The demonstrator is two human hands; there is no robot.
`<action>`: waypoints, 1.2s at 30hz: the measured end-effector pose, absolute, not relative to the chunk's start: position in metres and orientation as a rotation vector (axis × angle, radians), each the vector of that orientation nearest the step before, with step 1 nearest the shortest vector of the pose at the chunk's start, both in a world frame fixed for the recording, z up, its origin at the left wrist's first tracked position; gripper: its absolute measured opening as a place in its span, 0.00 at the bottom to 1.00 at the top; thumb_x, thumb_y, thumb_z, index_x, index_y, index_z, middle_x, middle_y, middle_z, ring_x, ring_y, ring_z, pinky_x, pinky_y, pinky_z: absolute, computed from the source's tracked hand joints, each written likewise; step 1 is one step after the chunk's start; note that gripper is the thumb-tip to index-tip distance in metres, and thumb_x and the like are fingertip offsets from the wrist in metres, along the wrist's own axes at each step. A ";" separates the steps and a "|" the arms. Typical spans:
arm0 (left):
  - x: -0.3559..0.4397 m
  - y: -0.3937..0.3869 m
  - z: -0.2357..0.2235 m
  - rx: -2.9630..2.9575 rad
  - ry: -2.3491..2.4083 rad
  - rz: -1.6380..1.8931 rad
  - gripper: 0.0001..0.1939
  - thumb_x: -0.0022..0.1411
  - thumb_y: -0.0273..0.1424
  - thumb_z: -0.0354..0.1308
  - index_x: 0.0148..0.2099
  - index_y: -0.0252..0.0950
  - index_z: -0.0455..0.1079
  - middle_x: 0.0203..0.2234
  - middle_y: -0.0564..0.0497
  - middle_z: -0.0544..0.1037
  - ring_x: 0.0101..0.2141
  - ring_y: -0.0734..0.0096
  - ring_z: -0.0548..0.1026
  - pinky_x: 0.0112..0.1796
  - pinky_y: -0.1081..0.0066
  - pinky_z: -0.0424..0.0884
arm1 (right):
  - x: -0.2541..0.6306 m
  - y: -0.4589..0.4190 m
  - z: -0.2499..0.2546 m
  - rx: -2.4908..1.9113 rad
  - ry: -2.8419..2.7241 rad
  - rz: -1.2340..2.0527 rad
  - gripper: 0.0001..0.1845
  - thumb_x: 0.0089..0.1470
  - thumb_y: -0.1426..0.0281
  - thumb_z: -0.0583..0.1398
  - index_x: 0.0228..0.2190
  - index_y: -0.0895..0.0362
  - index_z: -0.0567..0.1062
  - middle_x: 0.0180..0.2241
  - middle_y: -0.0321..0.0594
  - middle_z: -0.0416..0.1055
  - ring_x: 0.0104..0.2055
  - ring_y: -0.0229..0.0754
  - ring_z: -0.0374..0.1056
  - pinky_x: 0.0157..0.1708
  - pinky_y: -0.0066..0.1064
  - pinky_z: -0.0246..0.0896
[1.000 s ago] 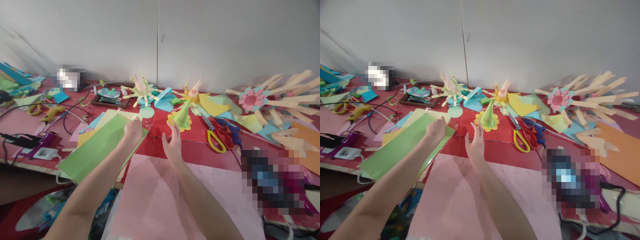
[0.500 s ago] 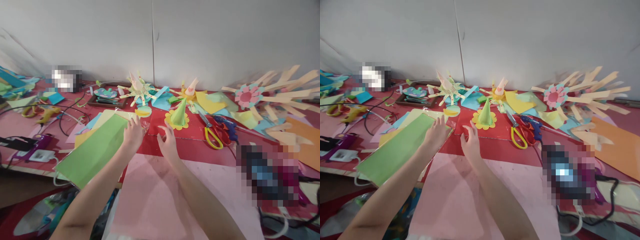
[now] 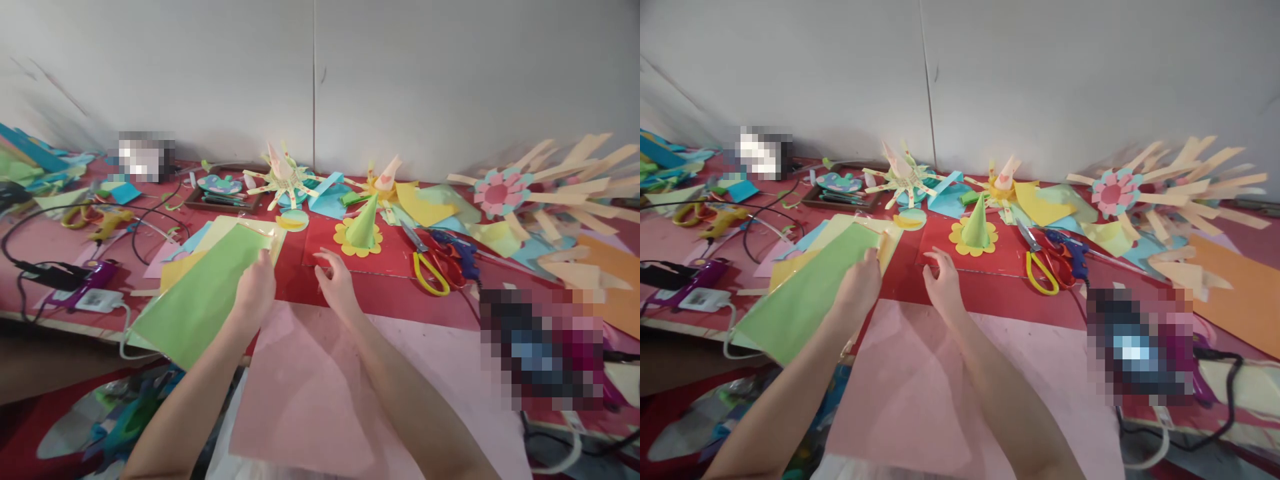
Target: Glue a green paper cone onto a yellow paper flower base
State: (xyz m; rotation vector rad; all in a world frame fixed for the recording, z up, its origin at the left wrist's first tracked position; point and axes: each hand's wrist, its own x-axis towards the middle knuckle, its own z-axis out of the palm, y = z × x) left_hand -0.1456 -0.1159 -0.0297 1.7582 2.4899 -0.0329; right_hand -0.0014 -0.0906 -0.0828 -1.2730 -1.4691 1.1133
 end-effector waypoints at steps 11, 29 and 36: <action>-0.150 -0.139 -0.033 1.334 2.153 1.176 0.17 0.64 0.35 0.46 0.52 0.35 0.64 0.37 0.45 0.79 0.38 0.64 0.77 0.37 0.69 0.71 | -0.019 -0.110 -0.075 -0.917 -1.467 1.684 0.26 0.53 0.60 0.58 0.54 0.50 0.66 0.46 0.41 0.75 0.40 0.39 0.73 0.40 0.34 0.68; -0.118 -0.177 -0.066 2.114 2.010 0.622 0.35 0.60 0.26 0.52 0.66 0.38 0.45 0.67 0.39 0.44 0.66 0.54 0.40 0.61 0.48 0.49 | -0.011 -0.101 -0.075 -1.010 -1.182 1.474 0.16 0.53 0.57 0.57 0.35 0.55 0.75 0.38 0.39 0.76 0.46 0.45 0.70 0.48 0.36 0.63; -0.117 -0.186 -0.060 2.307 1.976 0.498 0.26 0.65 0.33 0.50 0.64 0.39 0.53 0.66 0.36 0.44 0.65 0.48 0.40 0.59 0.43 0.48 | 0.012 -0.084 -0.077 -0.955 -1.103 1.391 0.21 0.52 0.55 0.57 0.43 0.55 0.73 0.47 0.41 0.73 0.52 0.45 0.67 0.54 0.42 0.61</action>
